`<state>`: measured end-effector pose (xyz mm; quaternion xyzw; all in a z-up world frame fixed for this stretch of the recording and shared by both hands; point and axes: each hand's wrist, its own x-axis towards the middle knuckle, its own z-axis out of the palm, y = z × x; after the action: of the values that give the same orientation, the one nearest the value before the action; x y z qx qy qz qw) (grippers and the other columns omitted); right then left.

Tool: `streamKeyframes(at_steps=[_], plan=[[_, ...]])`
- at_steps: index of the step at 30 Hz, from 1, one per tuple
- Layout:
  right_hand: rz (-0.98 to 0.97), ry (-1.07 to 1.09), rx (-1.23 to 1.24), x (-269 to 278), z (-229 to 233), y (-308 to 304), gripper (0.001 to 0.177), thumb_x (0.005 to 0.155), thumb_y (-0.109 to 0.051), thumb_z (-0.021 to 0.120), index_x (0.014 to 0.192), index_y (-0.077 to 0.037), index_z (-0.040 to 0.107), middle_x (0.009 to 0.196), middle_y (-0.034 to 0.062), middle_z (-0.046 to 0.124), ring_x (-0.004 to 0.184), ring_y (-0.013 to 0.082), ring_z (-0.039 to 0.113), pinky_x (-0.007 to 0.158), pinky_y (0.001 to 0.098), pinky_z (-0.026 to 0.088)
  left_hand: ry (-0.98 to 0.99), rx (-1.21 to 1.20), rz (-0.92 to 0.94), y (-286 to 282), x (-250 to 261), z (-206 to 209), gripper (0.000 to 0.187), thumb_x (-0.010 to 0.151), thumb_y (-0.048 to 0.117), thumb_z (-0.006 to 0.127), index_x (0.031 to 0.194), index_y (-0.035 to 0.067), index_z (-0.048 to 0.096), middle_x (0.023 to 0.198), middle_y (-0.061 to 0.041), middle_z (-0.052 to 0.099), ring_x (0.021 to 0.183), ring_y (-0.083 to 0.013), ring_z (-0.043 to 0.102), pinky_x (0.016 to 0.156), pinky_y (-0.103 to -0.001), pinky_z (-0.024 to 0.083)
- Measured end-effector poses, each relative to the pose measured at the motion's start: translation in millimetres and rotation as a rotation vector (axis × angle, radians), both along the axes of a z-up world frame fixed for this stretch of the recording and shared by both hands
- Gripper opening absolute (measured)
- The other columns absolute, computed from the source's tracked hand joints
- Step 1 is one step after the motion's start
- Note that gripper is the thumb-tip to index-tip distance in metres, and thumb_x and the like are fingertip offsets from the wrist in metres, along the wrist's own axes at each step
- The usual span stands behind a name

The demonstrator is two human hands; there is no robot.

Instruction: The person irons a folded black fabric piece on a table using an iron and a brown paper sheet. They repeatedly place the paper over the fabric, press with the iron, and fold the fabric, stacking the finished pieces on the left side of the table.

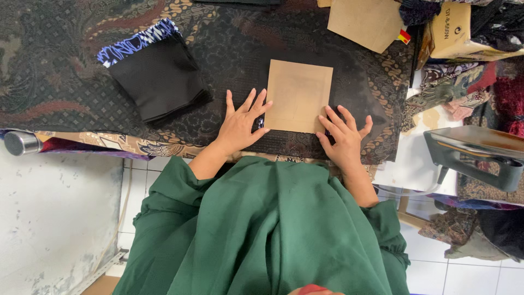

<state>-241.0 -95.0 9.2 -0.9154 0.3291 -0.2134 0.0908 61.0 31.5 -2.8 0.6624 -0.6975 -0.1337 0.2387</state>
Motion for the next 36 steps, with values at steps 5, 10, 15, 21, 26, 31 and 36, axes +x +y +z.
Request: streamKeyframes(at_steps=[5,10,15,21,26,31,36], plan=[[-0.020,-0.025,0.058,-0.3,-0.3,-0.3,0.042,0.087,-0.027,0.082,0.127,-0.017,0.072,0.148,-0.0034,0.064,0.144,0.0238,0.050,0.124,0.0589,-0.002,-0.003,-0.017,0.001,1.2,-1.0,-2.6,0.074,0.091,0.039,0.075,0.155,0.018,0.046,0.169,-0.004,0.029,0.154,-0.0318,0.032,0.117,-0.078,0.001],[-0.019,-0.029,0.047,-1.8,0.4,0.3,0.042,0.088,-0.027,0.082,0.127,-0.017,0.072,0.148,-0.0026,0.064,0.145,0.0241,0.050,0.123,0.0596,-0.004,-0.024,-0.045,-0.011,1.0,-0.7,-0.2,0.072,0.091,0.038,0.074,0.154,0.018,0.047,0.168,-0.004,0.031,0.154,-0.0332,0.032,0.117,-0.078,0.002],[-0.013,-0.053,0.038,0.7,2.5,-0.4,0.041,0.087,-0.027,0.082,0.125,-0.017,0.072,0.147,-0.0019,0.064,0.143,0.0242,0.051,0.123,0.0609,-0.005,-0.030,-0.017,-0.008,-0.7,-1.5,3.9,0.071,0.090,0.039,0.074,0.153,0.017,0.048,0.167,-0.004,0.033,0.152,-0.0325,0.033,0.116,-0.079,0.002],[-0.019,-0.050,0.068,0.8,3.2,-0.1,0.040,0.086,-0.026,0.082,0.123,-0.017,0.072,0.146,-0.0032,0.064,0.143,0.0238,0.051,0.122,0.0622,-0.005,-0.009,-0.053,0.006,1.2,-1.3,-0.7,0.070,0.091,0.039,0.074,0.152,0.018,0.049,0.167,-0.007,0.032,0.152,-0.0311,0.034,0.116,-0.079,0.001],[-0.006,-0.039,0.067,1.2,4.7,1.3,0.040,0.088,-0.026,0.082,0.126,-0.017,0.072,0.148,-0.0030,0.064,0.144,0.0243,0.052,0.123,0.0619,-0.005,0.003,-0.063,0.019,4.5,-0.7,-3.6,0.070,0.090,0.038,0.075,0.152,0.019,0.050,0.168,-0.008,0.030,0.153,-0.0298,0.034,0.118,-0.078,-0.001],[-0.002,-0.046,0.077,1.1,3.5,0.2,0.039,0.091,-0.028,0.081,0.127,-0.017,0.073,0.148,-0.0029,0.065,0.144,0.0244,0.053,0.123,0.0609,-0.007,-0.001,-0.027,0.017,4.1,-0.4,-5.3,0.070,0.091,0.040,0.074,0.153,0.019,0.049,0.169,-0.008,0.028,0.153,-0.0309,0.033,0.117,-0.078,-0.002],[-0.003,-0.041,0.087,2.4,3.7,0.9,0.039,0.091,-0.029,0.081,0.128,-0.017,0.072,0.148,-0.0029,0.065,0.144,0.0247,0.052,0.123,0.0604,-0.008,-0.012,-0.035,0.024,3.7,0.4,-5.4,0.071,0.091,0.040,0.074,0.153,0.020,0.048,0.169,-0.008,0.028,0.154,-0.0308,0.032,0.117,-0.078,-0.002]])
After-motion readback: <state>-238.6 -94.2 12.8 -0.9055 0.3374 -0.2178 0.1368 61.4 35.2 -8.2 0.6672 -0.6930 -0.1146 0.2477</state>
